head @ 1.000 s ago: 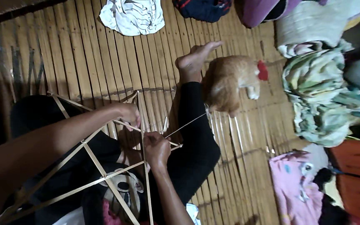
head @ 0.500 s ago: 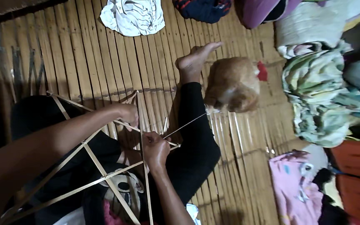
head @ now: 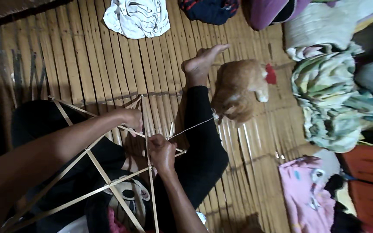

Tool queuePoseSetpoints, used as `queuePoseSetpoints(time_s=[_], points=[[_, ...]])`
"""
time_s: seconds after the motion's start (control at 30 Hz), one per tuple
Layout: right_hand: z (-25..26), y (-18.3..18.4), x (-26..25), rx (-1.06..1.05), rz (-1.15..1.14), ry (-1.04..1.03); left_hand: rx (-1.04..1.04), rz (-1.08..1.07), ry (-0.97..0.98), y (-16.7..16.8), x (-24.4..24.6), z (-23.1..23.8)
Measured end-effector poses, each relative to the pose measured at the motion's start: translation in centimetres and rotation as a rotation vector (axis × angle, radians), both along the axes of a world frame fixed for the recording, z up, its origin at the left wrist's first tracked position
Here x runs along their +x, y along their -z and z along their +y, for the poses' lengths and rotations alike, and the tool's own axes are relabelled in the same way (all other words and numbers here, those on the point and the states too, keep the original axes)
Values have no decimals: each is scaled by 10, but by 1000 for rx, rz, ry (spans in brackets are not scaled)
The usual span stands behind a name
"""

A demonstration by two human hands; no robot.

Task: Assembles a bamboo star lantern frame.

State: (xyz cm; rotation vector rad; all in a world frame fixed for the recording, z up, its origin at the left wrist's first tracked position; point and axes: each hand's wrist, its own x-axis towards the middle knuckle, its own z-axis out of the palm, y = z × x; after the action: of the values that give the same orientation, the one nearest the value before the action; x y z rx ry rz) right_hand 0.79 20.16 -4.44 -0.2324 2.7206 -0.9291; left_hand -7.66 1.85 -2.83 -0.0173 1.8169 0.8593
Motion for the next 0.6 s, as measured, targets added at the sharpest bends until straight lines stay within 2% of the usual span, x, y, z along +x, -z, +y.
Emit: queuePoseSetpoints(time_s=[0.27, 0.6], points=[[4, 7, 0, -40, 12, -22, -26, 18, 36, 0, 0, -1], [-1, -9, -2, 12, -78, -39, 55, 0, -56, -1, 1, -1]])
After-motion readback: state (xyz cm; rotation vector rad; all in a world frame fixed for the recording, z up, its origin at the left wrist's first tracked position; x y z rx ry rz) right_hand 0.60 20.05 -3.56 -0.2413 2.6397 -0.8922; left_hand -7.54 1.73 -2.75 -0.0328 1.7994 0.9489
